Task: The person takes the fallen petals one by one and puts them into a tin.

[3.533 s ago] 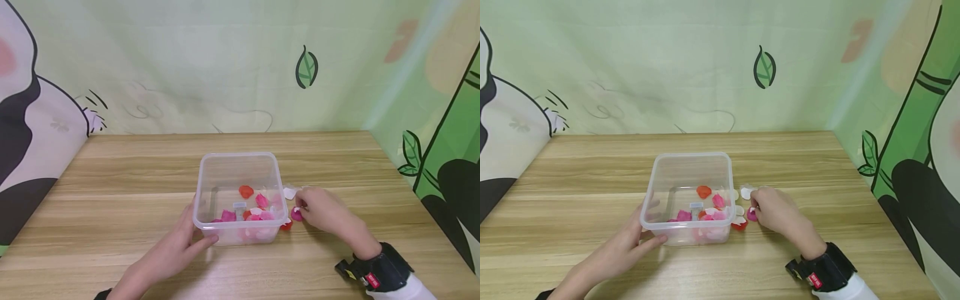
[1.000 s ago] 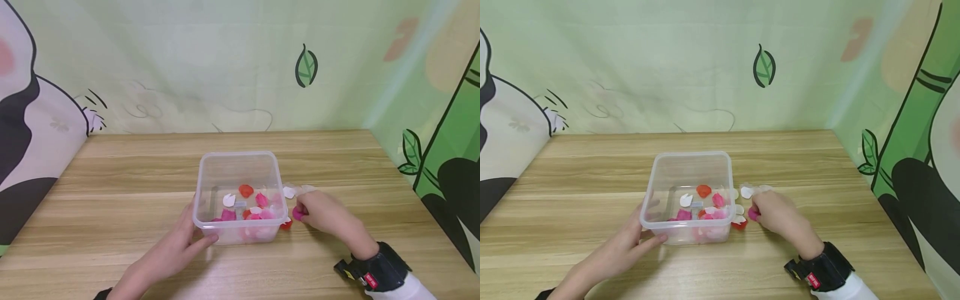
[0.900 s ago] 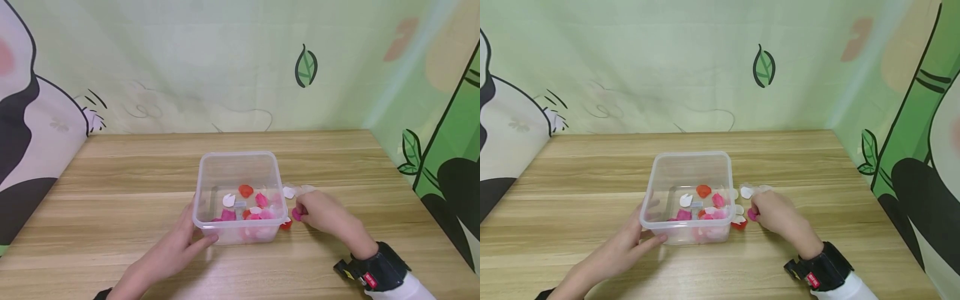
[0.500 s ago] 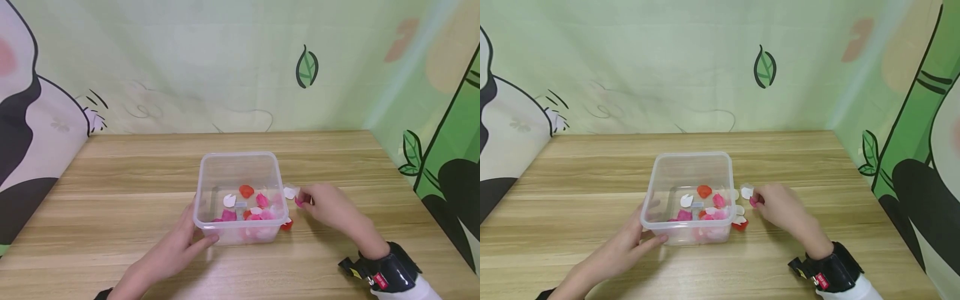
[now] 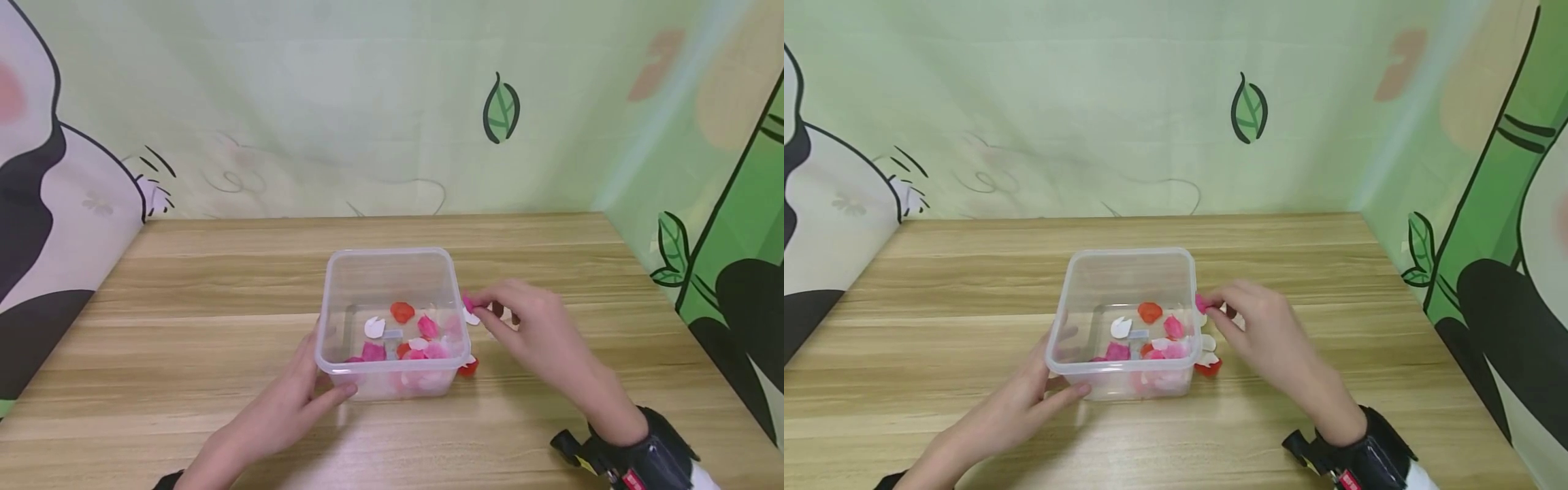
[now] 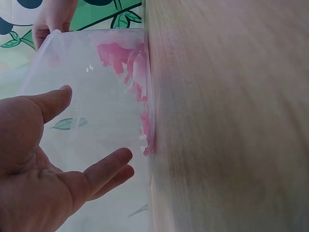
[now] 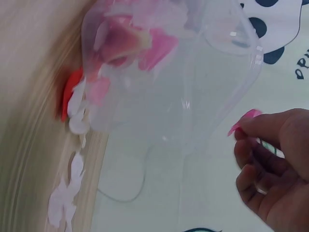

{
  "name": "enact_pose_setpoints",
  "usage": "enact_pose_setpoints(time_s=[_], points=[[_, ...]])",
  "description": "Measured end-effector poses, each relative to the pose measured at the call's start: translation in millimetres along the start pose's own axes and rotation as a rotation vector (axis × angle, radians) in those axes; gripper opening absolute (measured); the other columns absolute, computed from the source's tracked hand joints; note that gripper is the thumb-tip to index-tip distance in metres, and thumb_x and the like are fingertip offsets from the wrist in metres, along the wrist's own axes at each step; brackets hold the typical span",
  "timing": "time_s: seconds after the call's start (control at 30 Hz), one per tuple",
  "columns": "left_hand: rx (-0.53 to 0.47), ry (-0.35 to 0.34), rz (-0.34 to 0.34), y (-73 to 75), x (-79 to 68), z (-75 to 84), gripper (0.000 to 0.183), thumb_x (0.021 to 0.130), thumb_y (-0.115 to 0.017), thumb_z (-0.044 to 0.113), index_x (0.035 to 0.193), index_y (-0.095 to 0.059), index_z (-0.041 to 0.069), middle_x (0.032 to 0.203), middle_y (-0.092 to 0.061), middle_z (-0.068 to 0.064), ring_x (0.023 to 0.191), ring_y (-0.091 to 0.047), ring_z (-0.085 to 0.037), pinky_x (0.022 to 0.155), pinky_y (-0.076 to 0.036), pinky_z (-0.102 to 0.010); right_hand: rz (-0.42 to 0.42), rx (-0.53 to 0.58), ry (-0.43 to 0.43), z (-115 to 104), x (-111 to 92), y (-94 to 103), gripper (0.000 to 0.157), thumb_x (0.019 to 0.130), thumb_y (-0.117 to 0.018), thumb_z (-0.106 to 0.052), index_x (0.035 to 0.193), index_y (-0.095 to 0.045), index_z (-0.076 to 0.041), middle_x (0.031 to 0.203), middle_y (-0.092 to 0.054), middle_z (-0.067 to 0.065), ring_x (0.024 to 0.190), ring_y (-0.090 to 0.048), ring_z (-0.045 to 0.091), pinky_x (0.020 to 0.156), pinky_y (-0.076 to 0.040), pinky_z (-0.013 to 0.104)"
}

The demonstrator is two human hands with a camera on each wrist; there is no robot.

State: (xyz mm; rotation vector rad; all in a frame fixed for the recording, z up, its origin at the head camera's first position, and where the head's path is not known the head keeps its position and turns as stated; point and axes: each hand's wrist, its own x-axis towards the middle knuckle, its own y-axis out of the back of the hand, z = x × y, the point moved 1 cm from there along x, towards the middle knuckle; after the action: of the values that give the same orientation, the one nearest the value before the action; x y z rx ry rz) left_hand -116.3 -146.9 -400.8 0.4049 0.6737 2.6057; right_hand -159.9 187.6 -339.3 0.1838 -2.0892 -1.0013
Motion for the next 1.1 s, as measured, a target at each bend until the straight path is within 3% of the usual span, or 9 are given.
enact_pose_setpoints(time_s=[0.1, 0.23, 0.4, 0.53, 0.67, 0.8, 0.87, 0.97, 1.1], points=[[0.000, 0.003, 0.000, 0.0, -0.2, 0.2, 0.101, 0.098, -0.071, 0.015, 0.166, 0.002, 0.034, 0.156, -0.033, -0.006, 0.127, -0.055, -0.029, 0.099, -0.054, -0.038, 0.014, 0.069, 0.106, -6, 1, -2.0, 0.033, 0.077, -0.084, 0.008, 0.102, -0.078, -0.012, 0.096, -0.072, -0.005, 0.078, -0.063, 0.008, 0.062, -0.052, 0.019], [0.006, 0.006, 0.000, 0.1, -0.1, 0.5, 0.102, 0.098, -0.072, 0.014, 0.166, 0.002, 0.034, 0.155, -0.033, -0.006, 0.126, -0.056, -0.028, 0.098, -0.054, -0.037, 0.003, 0.139, 0.227, -12, 1, -6.1, 0.040, 0.071, -0.085, 0.013, 0.104, -0.077, -0.008, 0.101, -0.073, 0.001, 0.085, -0.068, 0.015, 0.072, -0.057, 0.021], [0.008, 0.003, 0.002, 0.1, -0.3, 0.5, 0.102, 0.098, -0.072, 0.013, 0.166, 0.002, 0.034, 0.155, -0.034, -0.007, 0.124, -0.058, -0.026, 0.097, -0.055, -0.037, -0.039, 0.157, 0.246, -15, 0, -8.8, 0.038, 0.073, -0.085, 0.012, 0.105, -0.076, -0.006, 0.104, -0.072, 0.002, 0.087, -0.068, 0.015, 0.077, -0.059, 0.024], [-0.007, 0.004, -0.002, 0.0, -0.3, 0.4, 0.101, 0.099, -0.071, 0.014, 0.166, 0.002, 0.034, 0.155, -0.033, -0.007, 0.125, -0.057, -0.027, 0.098, -0.054, -0.037, -0.037, 0.159, 0.227, -15, 0, -7.2, 0.017, 0.089, -0.081, -0.006, 0.106, -0.076, -0.007, 0.104, -0.072, 0.001, 0.087, -0.068, 0.015, 0.076, -0.059, 0.024], [-0.003, 0.010, -0.005, 0.2, -0.6, 0.2, 0.100, 0.099, -0.071, 0.016, 0.165, 0.002, 0.035, 0.156, -0.032, -0.006, 0.127, -0.056, -0.027, 0.098, -0.054, -0.037, -0.008, 0.127, 0.165, -13, 0, -3.5, 0.012, 0.094, -0.077, -0.013, 0.105, -0.076, -0.008, 0.099, -0.071, -0.002, 0.081, -0.065, 0.011, 0.069, -0.055, 0.019], [0.003, 0.008, -0.004, 0.4, -0.7, 0.0, 0.100, 0.099, -0.070, 0.018, 0.165, 0.002, 0.035, 0.157, -0.031, -0.005, 0.129, -0.054, -0.028, 0.100, -0.053, -0.037, -0.016, 0.015, 0.036, -7, 0, -1.0, 0.022, 0.083, -0.082, 0.004, 0.100, -0.075, -0.008, 0.089, -0.068, -0.005, 0.075, -0.059, 0.008, 0.061, -0.052, 0.024], [0.002, 0.004, -0.004, 0.4, -0.6, -0.1, 0.100, 0.099, -0.070, 0.017, 0.166, 0.002, 0.035, 0.158, -0.030, -0.006, 0.130, -0.053, -0.029, 0.100, -0.052, -0.037, -0.074, -0.050, -0.046, -3, -1, -1.0, 0.018, 0.085, -0.081, 0.003, 0.096, -0.074, -0.009, 0.086, -0.067, -0.006, 0.074, -0.058, 0.007, 0.060, -0.053, 0.027], [0.006, 0.003, -0.004, 0.4, -0.6, -0.1, 0.099, 0.099, -0.070, 0.017, 0.166, 0.002, 0.035, 0.158, -0.031, -0.006, 0.131, -0.053, -0.029, 0.101, -0.052, -0.037, -0.228, -0.108, -0.166, 4, -1, -2.5, 0.012, 0.088, -0.078, 0.000, 0.091, -0.074, -0.011, 0.081, -0.065, -0.007, 0.072, -0.058, 0.009, 0.062, -0.052, 0.029], [0.018, 0.004, -0.002, 0.2, -0.7, -0.3, 0.100, 0.099, -0.071, 0.018, 0.166, 0.002, 0.034, 0.158, -0.030, -0.006, 0.132, -0.052, -0.030, 0.102, -0.051, -0.038, -0.421, -0.124, -0.241, 13, -4, -8.4, 0.010, 0.088, -0.076, -0.002, 0.087, -0.072, -0.012, 0.076, -0.062, -0.008, 0.069, -0.055, 0.009, 0.061, -0.049, 0.029]])
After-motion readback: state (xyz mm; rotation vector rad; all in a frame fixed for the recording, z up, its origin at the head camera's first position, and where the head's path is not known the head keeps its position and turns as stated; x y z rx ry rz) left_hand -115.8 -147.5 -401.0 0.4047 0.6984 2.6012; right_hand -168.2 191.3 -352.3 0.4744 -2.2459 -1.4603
